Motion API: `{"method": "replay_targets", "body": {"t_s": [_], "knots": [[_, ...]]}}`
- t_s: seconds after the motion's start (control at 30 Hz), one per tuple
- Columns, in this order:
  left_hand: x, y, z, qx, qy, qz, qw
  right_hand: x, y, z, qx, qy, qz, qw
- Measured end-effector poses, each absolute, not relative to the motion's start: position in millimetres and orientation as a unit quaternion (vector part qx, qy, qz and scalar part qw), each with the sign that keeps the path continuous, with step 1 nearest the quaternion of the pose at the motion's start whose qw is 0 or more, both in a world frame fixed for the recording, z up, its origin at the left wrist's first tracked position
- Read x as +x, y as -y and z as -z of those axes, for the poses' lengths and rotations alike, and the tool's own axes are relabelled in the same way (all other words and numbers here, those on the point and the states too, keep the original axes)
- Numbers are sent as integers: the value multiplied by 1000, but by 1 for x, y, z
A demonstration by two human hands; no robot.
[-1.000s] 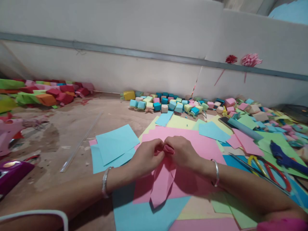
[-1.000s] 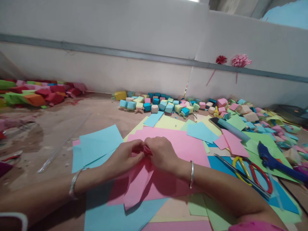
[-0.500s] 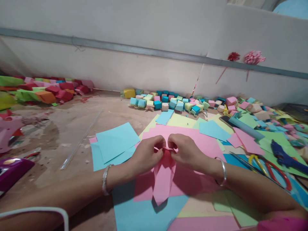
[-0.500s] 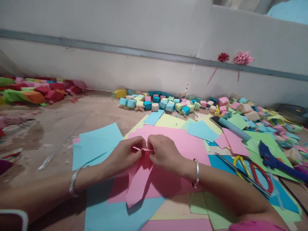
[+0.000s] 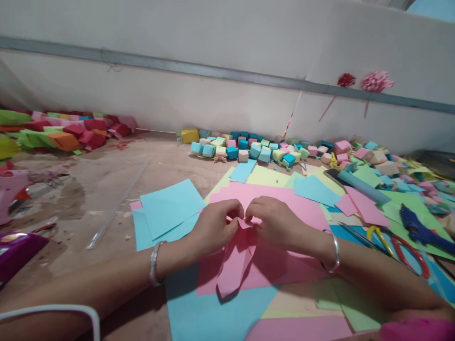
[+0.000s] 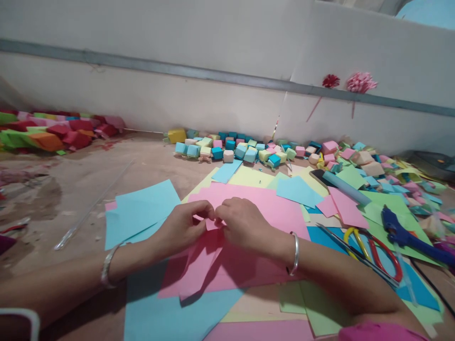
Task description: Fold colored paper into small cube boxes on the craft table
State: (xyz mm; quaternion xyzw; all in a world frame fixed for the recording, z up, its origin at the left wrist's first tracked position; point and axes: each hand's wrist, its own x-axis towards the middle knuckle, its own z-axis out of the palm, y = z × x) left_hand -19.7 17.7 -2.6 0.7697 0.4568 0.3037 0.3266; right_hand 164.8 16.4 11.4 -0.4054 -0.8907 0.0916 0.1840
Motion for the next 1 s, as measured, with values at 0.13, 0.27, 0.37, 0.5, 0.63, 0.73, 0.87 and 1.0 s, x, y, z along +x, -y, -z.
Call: {"method": "replay_targets", "body": {"t_s": [0.13, 0.27, 0.37, 0.5, 0.63, 0.73, 0.87, 1.0], "knots": [[-20, -17, 2, 774, -454, -298, 326, 163, -13, -7, -430, 882, -75, 176], [-21, -14, 1, 798, -441, -281, 300, 162, -10, -6, -429, 875, -91, 205], [-21, -13, 0, 812, -441, -272, 270, 163, -11, -6, -397, 882, -107, 229], [-21, -14, 0, 811, -448, -281, 249, 165, -12, -8, -362, 899, -82, 230], [-20, -14, 0, 805, -449, -287, 259, 165, -12, -9, -336, 917, 10, 213], [-20, -13, -2, 805, -439, -295, 270, 163, -11, -8, -341, 910, 72, 226], [-20, -13, -3, 803, -429, -310, 276, 163, -12, -10, -347, 907, 79, 225], [-20, -14, 1, 808, -440, -296, 256, 171, -15, -24, -325, 933, -16, 152]]}}
